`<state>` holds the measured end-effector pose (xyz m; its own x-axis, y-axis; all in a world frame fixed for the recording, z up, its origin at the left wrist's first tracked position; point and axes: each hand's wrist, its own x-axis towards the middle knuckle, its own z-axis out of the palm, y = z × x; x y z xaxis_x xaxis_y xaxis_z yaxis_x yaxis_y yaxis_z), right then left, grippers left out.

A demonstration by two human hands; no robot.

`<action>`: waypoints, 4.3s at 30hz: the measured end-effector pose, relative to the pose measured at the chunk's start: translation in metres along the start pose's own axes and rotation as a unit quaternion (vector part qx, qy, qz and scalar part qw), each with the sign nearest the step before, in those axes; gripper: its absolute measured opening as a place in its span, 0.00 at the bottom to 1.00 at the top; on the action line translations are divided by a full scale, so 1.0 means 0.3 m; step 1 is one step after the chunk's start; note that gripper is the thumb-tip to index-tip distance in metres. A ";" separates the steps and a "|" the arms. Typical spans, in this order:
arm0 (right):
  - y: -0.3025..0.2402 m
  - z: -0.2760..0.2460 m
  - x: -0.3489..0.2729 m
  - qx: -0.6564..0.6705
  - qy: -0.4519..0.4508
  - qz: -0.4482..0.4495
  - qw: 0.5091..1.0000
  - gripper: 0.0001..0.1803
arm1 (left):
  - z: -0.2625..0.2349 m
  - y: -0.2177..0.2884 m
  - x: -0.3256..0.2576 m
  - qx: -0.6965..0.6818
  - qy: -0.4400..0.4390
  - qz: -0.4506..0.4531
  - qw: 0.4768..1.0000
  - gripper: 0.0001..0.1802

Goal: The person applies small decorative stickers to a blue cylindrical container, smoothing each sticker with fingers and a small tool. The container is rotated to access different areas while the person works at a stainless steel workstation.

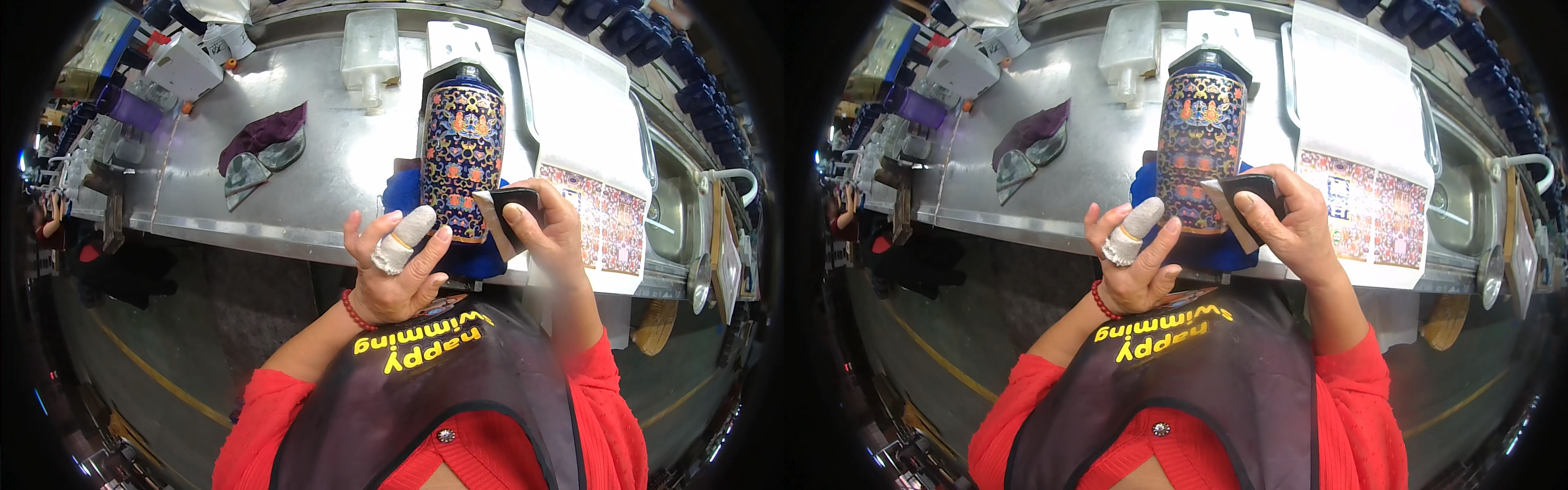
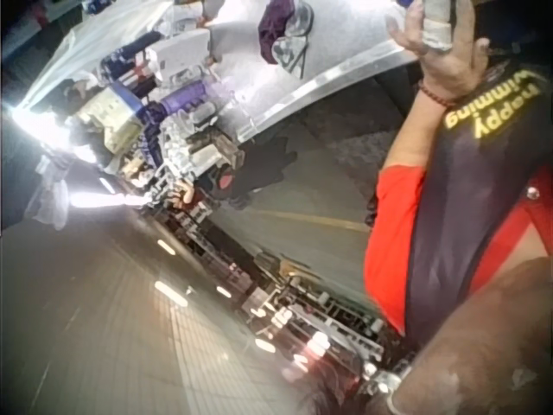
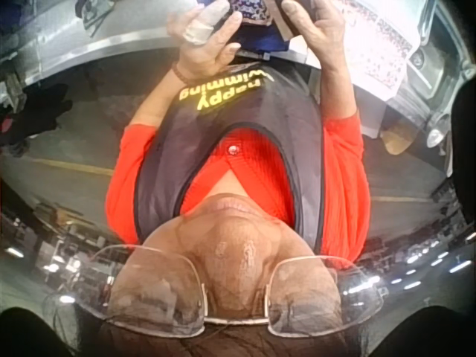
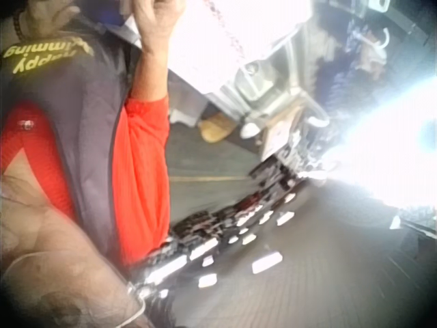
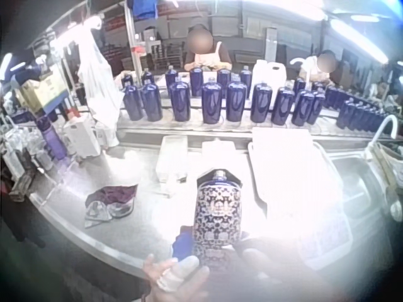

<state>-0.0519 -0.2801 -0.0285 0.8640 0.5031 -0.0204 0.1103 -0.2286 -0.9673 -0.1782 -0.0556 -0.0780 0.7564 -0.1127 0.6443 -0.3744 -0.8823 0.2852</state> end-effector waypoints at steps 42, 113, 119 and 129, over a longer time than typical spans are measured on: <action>-0.143 0.041 0.008 -0.287 -0.078 -0.403 0.866 0.17 | 0.027 -0.061 0.042 -0.004 -0.034 -0.080 0.996 0.38; -0.070 0.024 -0.057 -0.216 -0.045 -0.359 0.907 0.24 | 0.045 -0.164 0.126 -0.300 -0.118 -0.122 0.939 0.53; -0.186 -0.029 0.096 -0.183 -0.095 -0.223 0.953 0.11 | 0.007 -0.148 0.121 -0.187 -0.033 -0.042 0.981 0.50; -0.068 -0.082 0.208 -0.070 0.111 -0.095 0.987 0.13 | 0.021 -0.233 0.394 -0.050 -0.095 0.157 0.982 0.37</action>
<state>0.0118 -0.2647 -0.0038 0.9055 0.3569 0.2296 0.3347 -0.2681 -0.9034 -0.0594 -0.0102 -0.0263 0.6784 -0.4636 0.5700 -0.6486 -0.7422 0.1684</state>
